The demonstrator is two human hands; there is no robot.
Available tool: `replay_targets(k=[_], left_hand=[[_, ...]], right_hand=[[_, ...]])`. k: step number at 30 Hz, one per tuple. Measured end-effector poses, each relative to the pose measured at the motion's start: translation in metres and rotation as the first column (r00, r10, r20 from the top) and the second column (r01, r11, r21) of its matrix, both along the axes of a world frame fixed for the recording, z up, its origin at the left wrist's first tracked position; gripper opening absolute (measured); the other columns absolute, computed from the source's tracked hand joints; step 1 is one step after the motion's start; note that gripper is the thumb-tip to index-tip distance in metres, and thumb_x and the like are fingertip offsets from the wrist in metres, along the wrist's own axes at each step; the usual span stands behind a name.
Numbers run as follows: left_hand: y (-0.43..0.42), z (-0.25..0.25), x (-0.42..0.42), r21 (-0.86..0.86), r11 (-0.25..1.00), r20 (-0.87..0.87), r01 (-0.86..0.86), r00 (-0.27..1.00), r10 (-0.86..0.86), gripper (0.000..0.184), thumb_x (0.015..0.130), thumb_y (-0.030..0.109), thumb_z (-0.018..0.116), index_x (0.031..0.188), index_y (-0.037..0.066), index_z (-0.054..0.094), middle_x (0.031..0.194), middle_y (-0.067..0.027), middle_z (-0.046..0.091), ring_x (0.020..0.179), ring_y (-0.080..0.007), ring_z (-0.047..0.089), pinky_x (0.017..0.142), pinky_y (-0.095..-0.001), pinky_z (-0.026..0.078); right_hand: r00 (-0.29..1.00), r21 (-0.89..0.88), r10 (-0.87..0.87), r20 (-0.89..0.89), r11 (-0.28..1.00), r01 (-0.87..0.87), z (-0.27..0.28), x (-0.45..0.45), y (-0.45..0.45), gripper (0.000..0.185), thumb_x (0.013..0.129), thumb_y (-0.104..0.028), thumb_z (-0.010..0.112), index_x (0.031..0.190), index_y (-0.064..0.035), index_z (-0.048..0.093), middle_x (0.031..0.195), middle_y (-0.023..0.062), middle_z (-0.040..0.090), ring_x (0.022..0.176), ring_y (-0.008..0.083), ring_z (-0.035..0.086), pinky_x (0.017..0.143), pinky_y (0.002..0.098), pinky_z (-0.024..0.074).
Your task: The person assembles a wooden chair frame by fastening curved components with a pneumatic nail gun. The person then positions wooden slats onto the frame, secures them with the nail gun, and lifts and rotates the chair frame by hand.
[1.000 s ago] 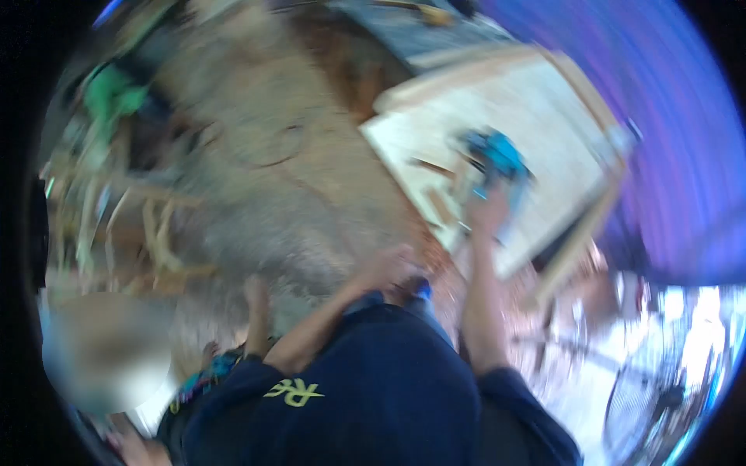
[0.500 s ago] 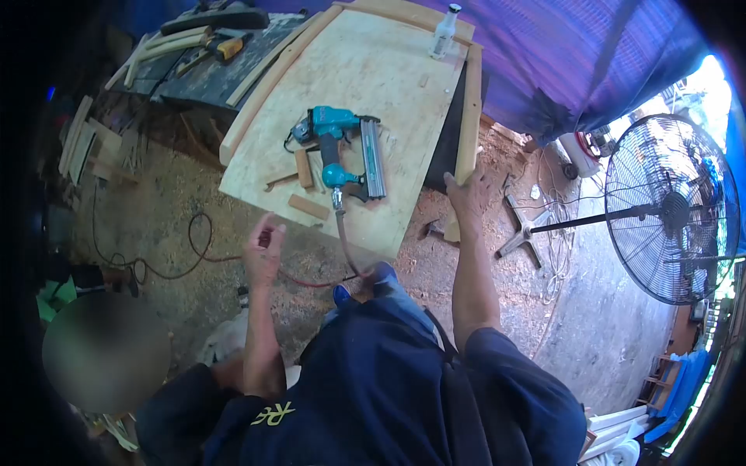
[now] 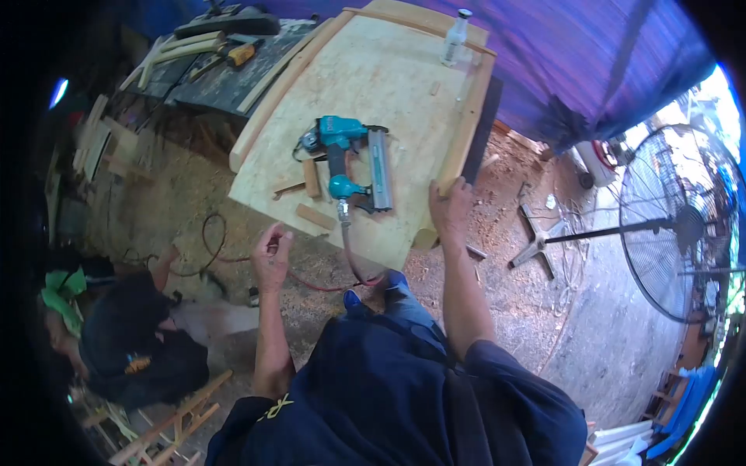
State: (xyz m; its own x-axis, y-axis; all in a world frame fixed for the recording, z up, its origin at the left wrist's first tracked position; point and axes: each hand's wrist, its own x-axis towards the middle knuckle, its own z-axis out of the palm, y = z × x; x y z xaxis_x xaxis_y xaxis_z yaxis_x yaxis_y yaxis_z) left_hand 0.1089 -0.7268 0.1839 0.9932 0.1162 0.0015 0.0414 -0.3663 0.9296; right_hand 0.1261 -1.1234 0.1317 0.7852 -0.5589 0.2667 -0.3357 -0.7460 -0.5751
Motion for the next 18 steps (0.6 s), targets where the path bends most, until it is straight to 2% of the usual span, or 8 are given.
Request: replay_targets(k=[3, 6, 9, 12, 16, 18], left_hand=[[0.003, 0.001, -0.004, -0.001, 0.999, 0.002, -0.049, 0.999, 0.049, 0.032, 0.09, 0.016, 0.076, 0.117, 0.0, 0.072, 0.091, -0.0023, 0.066, 0.076, -0.0089, 0.059, 0.067, -0.0243, 0.049], [-0.006, 0.019, -0.003, 0.042, 0.998, 0.038, -0.051, 0.998, 0.049, 0.031, 0.089, 0.016, 0.077, 0.115, 0.001, 0.072, 0.09, -0.0028, 0.065, 0.076, -0.01, 0.059, 0.067, -0.0256, 0.049], [-0.007, 0.012, 0.007, 0.058, 0.997, 0.097, -0.051, 0.994, 0.046, 0.03, 0.088, 0.015, 0.077, 0.114, 0.001, 0.072, 0.088, -0.0046, 0.064, 0.075, -0.0113, 0.059, 0.066, -0.0265, 0.049], [-0.002, 0.018, 0.03, 0.22, 0.972, 0.242, -0.078, 0.97, 0.023, 0.033, 0.087, 0.015, 0.078, 0.116, 0.002, 0.07, 0.093, -0.0088, 0.066, 0.078, -0.0154, 0.061, 0.069, -0.0291, 0.051], [0.023, 0.036, 0.084, 0.267, 0.954, 0.255, -0.133, 0.965, 0.063, 0.045, 0.085, 0.017, 0.08, 0.126, 0.004, 0.066, 0.105, -0.0131, 0.067, 0.087, -0.0221, 0.065, 0.077, -0.0339, 0.054], [0.038, 0.045, 0.108, 0.336, 0.934, 0.268, -0.125, 0.963, 0.033, 0.054, 0.085, 0.019, 0.081, 0.134, 0.005, 0.062, 0.115, -0.0141, 0.068, 0.094, -0.0221, 0.067, 0.082, -0.0343, 0.054]], right_hand=[[0.998, -0.044, 0.008, 0.055, 0.999, -0.005, -0.012, 0.017, -0.013, 0.046, 0.087, -0.032, 0.074, 0.104, 0.0066, 0.055, 0.099, 0.0278, 0.059, 0.096, 0.0456, 0.059, 0.084, 0.055, 0.0479], [0.997, 0.0, -0.045, -0.057, 0.999, 0.045, -0.007, 0.028, -0.019, 0.048, 0.089, -0.035, 0.074, 0.108, 0.0066, 0.059, 0.106, 0.0297, 0.06, 0.104, 0.0463, 0.058, 0.089, 0.0546, 0.0473], [0.994, -0.021, -0.07, -0.079, 0.997, 0.069, 0.012, 0.024, -0.006, 0.053, 0.089, -0.039, 0.071, 0.111, 0.0079, 0.058, 0.107, 0.0307, 0.06, 0.108, 0.0469, 0.056, 0.093, 0.0553, 0.0465], [0.994, 0.006, -0.019, -0.107, 1.0, 0.02, 0.002, 0.025, -0.018, 0.056, 0.09, -0.043, 0.069, 0.112, 0.0078, 0.057, 0.108, 0.0306, 0.06, 0.11, 0.0472, 0.055, 0.094, 0.0556, 0.0458], [0.969, 0.026, -0.039, -0.243, 0.999, 0.047, 0.011, 0.023, -0.023, 0.061, 0.089, -0.046, 0.072, 0.121, 0.0039, 0.059, 0.117, 0.0288, 0.063, 0.111, 0.0445, 0.061, 0.094, 0.0511, 0.049], [0.982, 0.159, -0.003, -0.19, 0.987, 0.034, -0.009, 0.028, -0.036, 0.064, 0.087, -0.046, 0.074, 0.126, 0.0027, 0.059, 0.123, 0.0275, 0.063, 0.111, 0.0427, 0.063, 0.093, 0.0487, 0.0505]])
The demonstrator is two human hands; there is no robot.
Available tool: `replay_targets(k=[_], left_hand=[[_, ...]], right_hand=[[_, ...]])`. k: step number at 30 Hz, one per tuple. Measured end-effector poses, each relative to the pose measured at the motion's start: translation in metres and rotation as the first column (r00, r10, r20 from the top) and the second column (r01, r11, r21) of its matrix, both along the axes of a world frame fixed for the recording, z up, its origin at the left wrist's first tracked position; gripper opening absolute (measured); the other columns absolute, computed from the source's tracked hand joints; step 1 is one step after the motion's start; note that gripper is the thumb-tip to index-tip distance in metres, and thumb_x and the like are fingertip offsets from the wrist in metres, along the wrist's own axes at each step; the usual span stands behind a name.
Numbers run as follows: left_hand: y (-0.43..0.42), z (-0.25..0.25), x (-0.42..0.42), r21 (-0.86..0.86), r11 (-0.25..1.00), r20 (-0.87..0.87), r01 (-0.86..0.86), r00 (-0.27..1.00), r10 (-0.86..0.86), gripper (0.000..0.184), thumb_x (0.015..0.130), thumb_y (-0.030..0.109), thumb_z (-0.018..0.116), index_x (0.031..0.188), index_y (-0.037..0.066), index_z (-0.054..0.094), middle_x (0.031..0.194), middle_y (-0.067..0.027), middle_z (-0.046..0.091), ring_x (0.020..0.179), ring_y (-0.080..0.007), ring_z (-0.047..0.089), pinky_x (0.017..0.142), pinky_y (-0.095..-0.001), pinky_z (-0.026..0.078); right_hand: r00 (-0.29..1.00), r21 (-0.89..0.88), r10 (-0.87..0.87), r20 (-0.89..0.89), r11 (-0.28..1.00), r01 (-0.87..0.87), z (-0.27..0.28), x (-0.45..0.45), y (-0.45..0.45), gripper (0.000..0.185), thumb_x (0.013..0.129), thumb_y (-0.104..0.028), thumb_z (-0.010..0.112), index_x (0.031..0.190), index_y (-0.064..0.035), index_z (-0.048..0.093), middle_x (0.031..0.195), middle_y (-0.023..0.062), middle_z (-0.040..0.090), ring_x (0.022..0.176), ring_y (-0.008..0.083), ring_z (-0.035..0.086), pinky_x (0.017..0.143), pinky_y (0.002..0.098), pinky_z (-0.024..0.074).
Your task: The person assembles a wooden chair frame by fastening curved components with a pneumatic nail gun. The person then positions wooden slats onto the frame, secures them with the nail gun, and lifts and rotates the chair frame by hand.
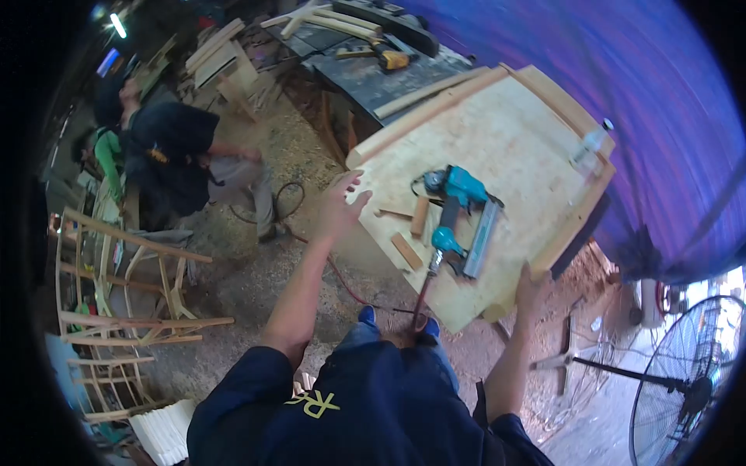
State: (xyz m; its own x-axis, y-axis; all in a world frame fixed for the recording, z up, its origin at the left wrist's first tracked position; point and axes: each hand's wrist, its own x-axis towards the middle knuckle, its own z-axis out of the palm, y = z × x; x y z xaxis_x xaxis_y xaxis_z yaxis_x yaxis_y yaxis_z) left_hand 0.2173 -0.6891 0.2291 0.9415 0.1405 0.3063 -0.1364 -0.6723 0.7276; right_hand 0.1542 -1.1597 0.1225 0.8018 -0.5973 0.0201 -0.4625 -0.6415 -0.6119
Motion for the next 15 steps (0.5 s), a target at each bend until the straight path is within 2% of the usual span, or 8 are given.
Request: replay_targets(k=[2, 5, 6, 8, 10, 12, 14, 15], left_hand=[[0.015, -0.003, 0.026, 0.017, 0.999, 0.068, 0.029, 0.997, -0.03, 0.055, 0.086, 0.017, 0.081, 0.136, 0.006, 0.06, 0.115, -0.0137, 0.068, 0.095, -0.0227, 0.066, 0.084, -0.0354, 0.055], [0.044, -0.021, 0.051, -0.079, 0.992, 0.122, 0.1, 0.989, -0.09, 0.057, 0.086, 0.016, 0.08, 0.138, 0.007, 0.059, 0.116, -0.0136, 0.068, 0.097, -0.0234, 0.066, 0.088, -0.0367, 0.055], [0.056, -0.026, 0.057, -0.132, 0.983, 0.137, 0.125, 0.985, -0.107, 0.057, 0.086, 0.015, 0.08, 0.139, 0.007, 0.058, 0.116, -0.0137, 0.068, 0.098, -0.0236, 0.066, 0.089, -0.0371, 0.055], [0.083, -0.034, 0.049, -0.206, 0.969, 0.067, 0.133, 0.99, -0.122, 0.055, 0.088, 0.014, 0.078, 0.139, 0.007, 0.058, 0.118, -0.0147, 0.068, 0.099, -0.0242, 0.067, 0.088, -0.037, 0.055], [0.119, -0.051, 0.043, -0.283, 0.949, -0.006, 0.138, 0.989, -0.146, 0.051, 0.09, 0.017, 0.075, 0.138, 0.007, 0.059, 0.116, -0.0169, 0.069, 0.098, -0.0265, 0.068, 0.087, -0.0373, 0.055], [0.161, -0.058, 0.018, -0.319, 0.944, -0.175, 0.082, 0.974, -0.144, 0.037, 0.084, 0.012, 0.075, 0.116, 0.0, 0.062, 0.094, -0.0195, 0.066, 0.082, -0.032, 0.063, 0.073, -0.0408, 0.051], [0.209, -0.147, -0.015, -0.182, 0.977, -0.096, 0.11, 0.987, -0.129, 0.022, 0.083, 0.016, 0.072, 0.094, 0.0, 0.06, 0.082, -0.0197, 0.063, 0.072, -0.032, 0.059, 0.065, -0.0441, 0.046], [0.232, -0.165, -0.044, -0.202, 0.972, -0.255, 0.121, 0.951, -0.172, 0.023, 0.083, 0.019, 0.072, 0.088, 0.001, 0.058, 0.077, -0.0197, 0.061, 0.069, -0.0333, 0.06, 0.063, -0.0456, 0.045]], right_hand=[[0.998, -0.13, 0.068, -0.004, 0.989, -0.068, 0.015, -0.004, 0.0, 0.063, 0.088, -0.042, 0.075, 0.129, 0.0033, 0.059, 0.124, 0.0256, 0.063, 0.116, 0.0412, 0.061, 0.096, 0.0485, 0.0485], [0.959, -0.482, 0.19, 0.209, 0.874, -0.068, 0.021, -0.011, 0.009, 0.058, 0.091, -0.035, 0.074, 0.131, 0.0041, 0.058, 0.122, 0.0243, 0.064, 0.117, 0.0399, 0.059, 0.099, 0.0483, 0.0463], [0.938, -0.4, 0.239, 0.251, 0.908, -0.124, 0.039, -0.01, 0.022, 0.047, 0.094, -0.027, 0.071, 0.128, 0.0035, 0.061, 0.117, 0.0206, 0.065, 0.113, 0.0373, 0.058, 0.1, 0.0465, 0.0449], [0.867, -0.331, 0.316, 0.385, 0.924, -0.189, 0.076, -0.009, 0.064, 0.024, 0.097, -0.016, 0.066, 0.112, 0.0012, 0.067, 0.104, 0.0193, 0.066, 0.103, 0.0341, 0.06, 0.092, 0.0426, 0.0472], [0.877, -0.206, 0.246, 0.413, 0.963, -0.173, 0.116, -0.004, 0.13, 0.017, 0.097, -0.013, 0.065, 0.105, 0.0006, 0.068, 0.1, 0.0144, 0.066, 0.097, 0.0276, 0.06, 0.088, 0.0379, 0.0474], [0.885, -0.127, 0.243, 0.397, 0.97, -0.21, 0.132, -0.002, 0.19, 0.013, 0.096, -0.012, 0.066, 0.1, 0.0007, 0.068, 0.095, 0.0105, 0.065, 0.091, 0.022, 0.06, 0.085, 0.0344, 0.0474], [0.868, -0.076, 0.285, 0.407, 0.957, -0.279, 0.134, 0.013, 0.243, 0.013, 0.095, -0.011, 0.067, 0.097, 0.0013, 0.067, 0.092, 0.0076, 0.065, 0.086, 0.0173, 0.059, 0.081, 0.0323, 0.0472], [0.844, -0.085, 0.315, 0.434, 0.947, -0.31, 0.141, 0.022, 0.278, 0.012, 0.095, -0.011, 0.067, 0.092, 0.001, 0.065, 0.085, 0.0045, 0.062, 0.083, 0.0125, 0.055, 0.075, 0.0306, 0.0452]])
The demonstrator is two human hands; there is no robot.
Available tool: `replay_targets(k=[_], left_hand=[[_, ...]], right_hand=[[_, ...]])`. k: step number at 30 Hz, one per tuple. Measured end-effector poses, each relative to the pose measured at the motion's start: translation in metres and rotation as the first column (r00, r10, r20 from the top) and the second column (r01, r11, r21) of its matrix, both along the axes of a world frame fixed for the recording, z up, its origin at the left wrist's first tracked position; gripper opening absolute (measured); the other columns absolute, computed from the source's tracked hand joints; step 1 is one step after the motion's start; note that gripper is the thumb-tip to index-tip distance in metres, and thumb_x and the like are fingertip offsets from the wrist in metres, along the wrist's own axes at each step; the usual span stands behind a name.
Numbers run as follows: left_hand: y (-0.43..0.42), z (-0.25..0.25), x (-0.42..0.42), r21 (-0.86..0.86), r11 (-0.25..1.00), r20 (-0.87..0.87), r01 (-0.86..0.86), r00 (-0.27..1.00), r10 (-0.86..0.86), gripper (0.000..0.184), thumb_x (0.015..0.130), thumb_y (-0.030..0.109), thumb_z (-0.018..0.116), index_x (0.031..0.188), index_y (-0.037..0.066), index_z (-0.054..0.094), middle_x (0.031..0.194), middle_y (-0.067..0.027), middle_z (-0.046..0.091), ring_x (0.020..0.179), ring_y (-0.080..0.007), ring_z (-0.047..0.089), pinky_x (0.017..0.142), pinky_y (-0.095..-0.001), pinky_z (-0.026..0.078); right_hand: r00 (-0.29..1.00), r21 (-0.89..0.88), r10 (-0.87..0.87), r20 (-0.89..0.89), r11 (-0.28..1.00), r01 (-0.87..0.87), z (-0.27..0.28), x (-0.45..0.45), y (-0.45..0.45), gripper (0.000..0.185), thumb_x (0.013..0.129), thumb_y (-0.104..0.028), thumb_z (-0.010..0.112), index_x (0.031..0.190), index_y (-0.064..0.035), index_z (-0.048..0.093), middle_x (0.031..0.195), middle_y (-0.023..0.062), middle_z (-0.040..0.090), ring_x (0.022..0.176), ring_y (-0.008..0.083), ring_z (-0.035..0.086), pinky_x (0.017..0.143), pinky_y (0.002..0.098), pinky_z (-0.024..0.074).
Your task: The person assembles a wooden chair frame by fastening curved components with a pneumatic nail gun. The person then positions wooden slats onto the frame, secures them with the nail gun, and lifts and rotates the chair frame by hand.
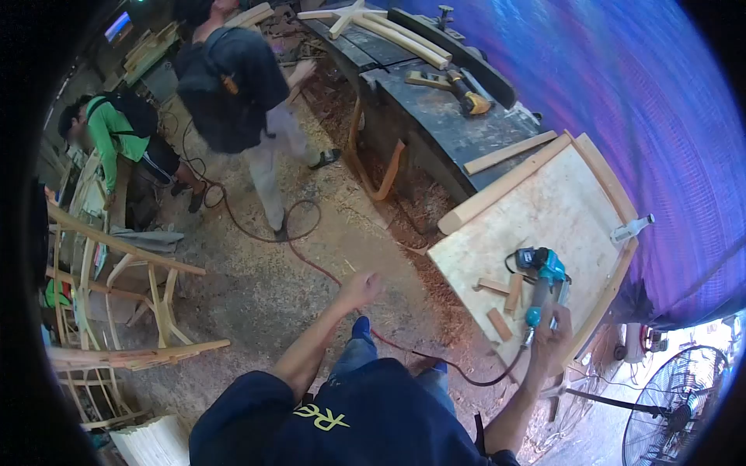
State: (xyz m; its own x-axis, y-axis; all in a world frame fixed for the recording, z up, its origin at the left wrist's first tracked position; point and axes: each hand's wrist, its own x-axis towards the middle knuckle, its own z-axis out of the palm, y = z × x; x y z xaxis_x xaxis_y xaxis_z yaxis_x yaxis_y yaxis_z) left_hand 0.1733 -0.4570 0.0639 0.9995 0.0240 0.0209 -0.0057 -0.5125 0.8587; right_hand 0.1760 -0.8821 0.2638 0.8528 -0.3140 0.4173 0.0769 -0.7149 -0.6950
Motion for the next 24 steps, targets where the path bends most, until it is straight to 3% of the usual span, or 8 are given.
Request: replay_targets(k=[3, 6, 8, 10, 14, 17, 19, 24], left_hand=[[0.072, -0.043, -0.075, 0.074, 0.995, -0.245, 0.066, 0.968, -0.046, 0.028, 0.08, 0.027, 0.075, 0.079, 0.004, 0.06, 0.071, -0.0164, 0.064, 0.068, -0.0354, 0.064, 0.062, -0.0469, 0.047], [0.138, -0.032, -0.132, 0.105, 0.986, -0.511, 0.129, 0.858, -0.058, 0.036, 0.08, 0.034, 0.077, 0.104, 0.008, 0.071, 0.094, -0.0169, 0.073, 0.084, -0.0329, 0.071, 0.074, -0.0414, 0.056], [0.167, -0.051, -0.149, 0.204, 0.971, -0.623, 0.127, 0.781, 0.028, 0.049, 0.081, 0.039, 0.077, 0.119, 0.009, 0.071, 0.106, -0.0173, 0.075, 0.093, -0.0322, 0.072, 0.081, -0.0401, 0.057], [0.19, -0.078, -0.161, 0.215, 0.97, -0.71, 0.115, 0.7, 0.074, 0.058, 0.081, 0.042, 0.078, 0.126, 0.007, 0.068, 0.111, -0.0178, 0.074, 0.1, -0.0328, 0.072, 0.086, -0.0408, 0.057], [0.201, -0.074, -0.138, -0.006, 0.988, -0.647, -0.154, 0.754, 0.114, 0.063, 0.081, 0.047, 0.078, 0.127, 0.005, 0.067, 0.113, -0.0163, 0.075, 0.101, -0.0308, 0.072, 0.087, -0.0417, 0.056], [0.202, -0.058, -0.109, 0.026, 0.989, -0.585, -0.148, 0.8, 0.136, 0.061, 0.084, 0.045, 0.076, 0.129, 0.005, 0.066, 0.114, -0.0145, 0.075, 0.101, -0.0271, 0.072, 0.087, -0.0396, 0.056], [0.199, -0.114, -0.114, -0.078, 0.981, -0.599, -0.175, 0.795, 0.094, 0.057, 0.09, 0.043, 0.074, 0.131, 0.004, 0.065, 0.118, -0.0115, 0.075, 0.106, -0.0253, 0.071, 0.09, -0.0377, 0.055], [0.2, -0.129, -0.158, -0.4, 0.748, -0.753, -0.529, 0.656, 0.061, 0.042, 0.092, 0.026, 0.071, 0.128, 0.003, 0.067, 0.096, -0.0076, 0.076, 0.078, -0.0161, 0.068, 0.066, -0.0324, 0.055]], right_hand=[[0.982, 0.089, 0.047, -0.185, 0.996, -0.031, 0.001, 0.026, 0.063, 0.024, 0.096, -0.015, 0.066, 0.078, -0.0004, 0.059, 0.073, 0.0036, 0.055, 0.073, 0.0113, 0.048, 0.066, 0.0299, 0.0382], [0.971, -0.079, 0.193, -0.142, 0.975, -0.206, -0.001, 0.056, 0.121, 0.038, 0.1, -0.021, 0.064, 0.071, -0.0016, 0.048, 0.067, -0.0019, 0.048, 0.065, 0.0074, 0.042, 0.059, 0.0267, 0.0354], [0.898, 0.135, 0.258, -0.357, 0.965, -0.224, 0.02, 0.067, 0.175, 0.021, 0.1, -0.023, 0.066, 0.098, -0.0017, 0.065, 0.066, -0.0017, 0.052, 0.063, 0.0072, 0.048, 0.061, 0.0251, 0.0396], [0.821, 0.303, 0.448, -0.356, 0.886, -0.352, 0.012, 0.084, 0.211, 0.041, 0.099, -0.02, 0.067, 0.136, -0.0043, 0.062, 0.069, -0.0011, 0.058, 0.066, 0.0074, 0.054, 0.062, 0.0249, 0.0419], [0.68, 0.352, 0.674, -0.287, 0.735, -0.579, 0.013, 0.107, 0.277, 0.021, 0.098, -0.018, 0.068, 0.09, 0.0009, 0.07, 0.072, -0.0009, 0.06, 0.068, 0.006, 0.053, 0.061, 0.0247, 0.0416], [0.442, 0.441, 0.857, -0.263, 0.515, -0.735, 0.09, 0.127, 0.327, 0.029, 0.096, -0.017, 0.07, 0.071, -0.0022, 0.062, 0.064, 0.0006, 0.057, 0.06, 0.0084, 0.051, 0.058, 0.0271, 0.042], [0.157, 0.563, 0.955, 0.252, -0.013, -0.826, 0.151, 0.129, 0.367, 0.044, 0.088, -0.024, 0.082, 0.062, -0.0033, 0.053, 0.062, 0.0009, 0.053, 0.06, 0.0098, 0.049, 0.055, 0.0279, 0.0352], [-0.279, 0.222, 0.742, 0.61, -0.497, -0.839, 0.219, 0.122, 0.401, 0.045, 0.083, -0.027, 0.085, 0.062, -0.0046, 0.052, 0.062, 0.0037, 0.052, 0.055, 0.018, 0.049, 0.052, 0.0317, 0.0351]])
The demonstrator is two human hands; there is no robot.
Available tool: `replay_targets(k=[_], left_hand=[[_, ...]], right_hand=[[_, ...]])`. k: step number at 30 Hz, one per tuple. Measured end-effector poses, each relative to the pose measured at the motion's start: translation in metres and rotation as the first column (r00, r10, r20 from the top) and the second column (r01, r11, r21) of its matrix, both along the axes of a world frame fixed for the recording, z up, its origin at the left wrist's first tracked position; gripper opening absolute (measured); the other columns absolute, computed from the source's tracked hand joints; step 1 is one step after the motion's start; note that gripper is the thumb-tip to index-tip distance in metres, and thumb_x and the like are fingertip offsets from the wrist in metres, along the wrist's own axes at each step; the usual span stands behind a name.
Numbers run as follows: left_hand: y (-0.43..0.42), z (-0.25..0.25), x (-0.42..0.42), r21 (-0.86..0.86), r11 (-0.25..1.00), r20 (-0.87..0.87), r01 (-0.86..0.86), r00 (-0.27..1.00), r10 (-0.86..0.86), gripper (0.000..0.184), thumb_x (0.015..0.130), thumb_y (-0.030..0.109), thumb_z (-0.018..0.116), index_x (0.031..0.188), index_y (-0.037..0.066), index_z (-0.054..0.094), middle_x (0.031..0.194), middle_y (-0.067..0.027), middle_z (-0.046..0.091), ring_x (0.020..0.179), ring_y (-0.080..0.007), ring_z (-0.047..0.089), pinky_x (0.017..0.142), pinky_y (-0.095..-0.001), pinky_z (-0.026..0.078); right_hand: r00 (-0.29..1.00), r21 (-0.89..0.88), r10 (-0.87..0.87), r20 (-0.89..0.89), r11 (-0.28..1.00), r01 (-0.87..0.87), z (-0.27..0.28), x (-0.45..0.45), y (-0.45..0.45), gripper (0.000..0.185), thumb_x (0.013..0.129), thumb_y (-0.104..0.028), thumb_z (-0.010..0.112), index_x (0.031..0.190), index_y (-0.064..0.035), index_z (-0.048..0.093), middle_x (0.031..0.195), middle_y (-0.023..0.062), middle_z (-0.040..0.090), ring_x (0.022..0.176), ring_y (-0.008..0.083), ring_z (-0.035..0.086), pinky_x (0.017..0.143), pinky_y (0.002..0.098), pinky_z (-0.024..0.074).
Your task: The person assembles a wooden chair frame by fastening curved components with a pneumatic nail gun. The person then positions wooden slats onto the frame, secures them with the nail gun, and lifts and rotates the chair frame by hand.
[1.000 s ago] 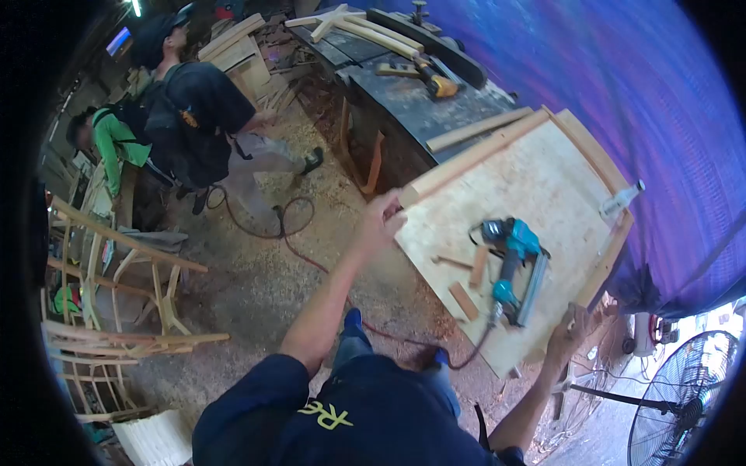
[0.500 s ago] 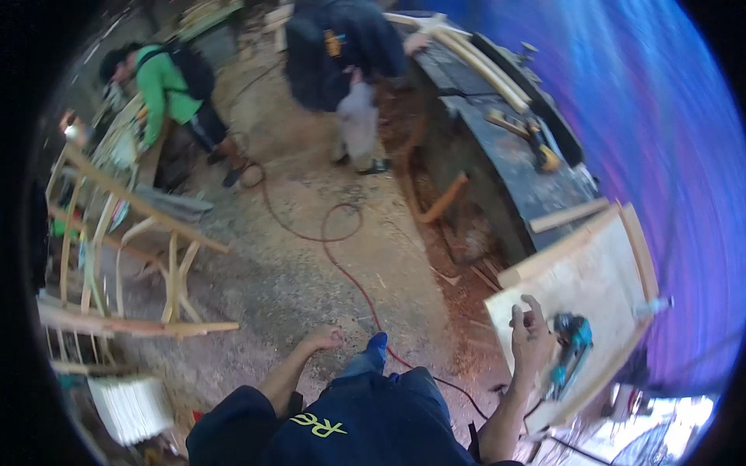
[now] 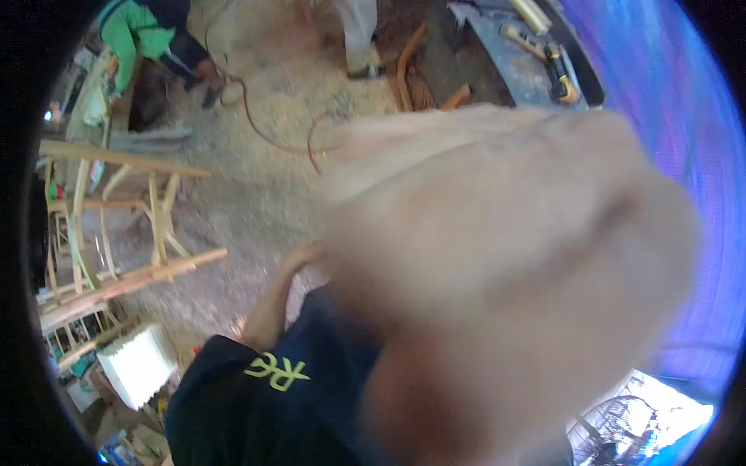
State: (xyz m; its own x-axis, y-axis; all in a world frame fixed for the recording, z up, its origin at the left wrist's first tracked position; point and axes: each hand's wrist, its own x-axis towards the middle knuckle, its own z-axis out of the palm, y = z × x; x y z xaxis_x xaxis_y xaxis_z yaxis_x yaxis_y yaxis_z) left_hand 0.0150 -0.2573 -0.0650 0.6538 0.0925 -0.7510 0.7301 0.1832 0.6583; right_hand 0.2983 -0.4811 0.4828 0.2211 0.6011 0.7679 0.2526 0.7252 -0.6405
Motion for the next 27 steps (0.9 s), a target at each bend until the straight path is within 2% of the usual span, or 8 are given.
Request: replay_targets(k=[2, 8, 12, 15, 22, 25, 26, 27], left_hand=[[-0.006, -0.025, -0.031, 0.152, 0.986, -0.141, -0.071, 0.986, 0.093, 0.041, 0.092, 0.026, 0.072, 0.128, 0.007, 0.068, 0.101, -0.0064, 0.076, 0.078, -0.0174, 0.068, 0.066, -0.0339, 0.055], [-0.049, -0.035, -0.142, -0.004, 0.843, -0.326, -0.538, 0.797, 0.507, 0.028, 0.089, 0.025, 0.074, 0.113, 0.011, 0.073, 0.107, -0.0043, 0.073, 0.083, -0.0233, 0.066, 0.074, -0.0435, 0.054], [-0.072, -0.01, -0.12, 0.104, 0.867, -0.514, -0.488, 0.719, 0.467, 0.029, 0.091, 0.027, 0.071, 0.115, 0.01, 0.073, 0.11, -0.0059, 0.072, 0.091, -0.0251, 0.067, 0.077, -0.0449, 0.055], [-0.074, -0.033, -0.126, 0.002, 0.824, -0.345, -0.567, 0.773, 0.533, 0.035, 0.091, 0.03, 0.072, 0.118, 0.009, 0.073, 0.113, -0.0075, 0.073, 0.095, -0.0248, 0.068, 0.08, -0.0466, 0.055], [-0.021, 0.006, -0.036, 0.098, 0.869, -0.11, -0.484, 0.863, 0.493, 0.039, 0.092, 0.033, 0.072, 0.121, 0.006, 0.072, 0.114, -0.0091, 0.073, 0.094, -0.0242, 0.07, 0.078, -0.0435, 0.058], [-0.001, 0.019, -0.018, 0.107, 0.863, -0.038, -0.493, 0.866, 0.499, 0.041, 0.093, 0.034, 0.072, 0.122, 0.005, 0.072, 0.115, -0.0098, 0.074, 0.094, -0.024, 0.07, 0.077, -0.0422, 0.059], [0.007, 0.02, -0.014, 0.112, 0.853, -0.017, -0.509, 0.857, 0.514, 0.041, 0.093, 0.034, 0.072, 0.122, 0.005, 0.072, 0.115, -0.01, 0.074, 0.094, -0.0239, 0.07, 0.077, -0.0418, 0.059], [0.014, 0.024, -0.007, 0.115, 0.847, 0.001, -0.52, 0.852, 0.523, 0.042, 0.093, 0.034, 0.072, 0.123, 0.005, 0.072, 0.115, -0.0103, 0.074, 0.093, -0.0238, 0.071, 0.076, -0.0414, 0.059]], right_hand=[[0.995, -0.047, 0.101, 0.001, 0.994, -0.101, -0.011, 0.005, 0.007, 0.042, 0.083, -0.026, 0.083, 0.064, -0.0045, 0.053, 0.063, 0.0043, 0.053, 0.055, 0.0189, 0.05, 0.052, 0.0321, 0.0362], [0.933, -0.122, 0.351, -0.076, 0.926, -0.358, -0.062, 0.024, 0.049, 0.034, 0.086, -0.023, 0.079, 0.067, -0.004, 0.058, 0.066, 0.0063, 0.055, 0.056, 0.0216, 0.053, 0.051, 0.0335, 0.0398], [0.897, -0.154, 0.438, -0.061, 0.884, -0.442, -0.072, 0.034, 0.068, 0.03, 0.087, -0.021, 0.077, 0.069, -0.0037, 0.061, 0.068, 0.0076, 0.057, 0.056, 0.0234, 0.055, 0.051, 0.0344, 0.0421], [0.882, -0.186, 0.469, -0.033, 0.865, -0.467, -0.064, 0.046, 0.086, 0.026, 0.088, -0.019, 0.075, 0.07, -0.0035, 0.063, 0.07, 0.0085, 0.058, 0.056, 0.0248, 0.057, 0.051, 0.0351, 0.0439], [0.91, -0.089, 0.378, 0.17, 0.926, -0.367, 0.016, 0.099, 0.119, 0.021, 0.091, -0.016, 0.07, 0.074, -0.003, 0.069, 0.074, 0.0108, 0.061, 0.056, 0.0279, 0.06, 0.051, 0.0367, 0.048], [0.95, 0.181, 0.182, 0.253, 0.956, -0.232, 0.042, 0.114, 0.124, 0.011, 0.079, -0.01, 0.072, 0.078, -0.0025, 0.064, 0.081, 0.0092, 0.066, 0.063, 0.023, 0.058, 0.054, 0.0368, 0.0459], [0.96, 0.469, 0.079, 0.268, 0.86, -0.202, 0.03, 0.119, 0.146, 0.01, 0.074, -0.009, 0.071, 0.081, -0.0045, 0.065, 0.088, 0.01, 0.069, 0.065, 0.0241, 0.054, 0.052, 0.0363, 0.0423], [0.947, 0.491, 0.115, 0.301, 0.832, -0.257, 0.03, 0.134, 0.148, 0.01, 0.075, -0.009, 0.071, 0.082, -0.0038, 0.065, 0.089, 0.0099, 0.069, 0.066, 0.0236, 0.056, 0.054, 0.0354, 0.0437]])
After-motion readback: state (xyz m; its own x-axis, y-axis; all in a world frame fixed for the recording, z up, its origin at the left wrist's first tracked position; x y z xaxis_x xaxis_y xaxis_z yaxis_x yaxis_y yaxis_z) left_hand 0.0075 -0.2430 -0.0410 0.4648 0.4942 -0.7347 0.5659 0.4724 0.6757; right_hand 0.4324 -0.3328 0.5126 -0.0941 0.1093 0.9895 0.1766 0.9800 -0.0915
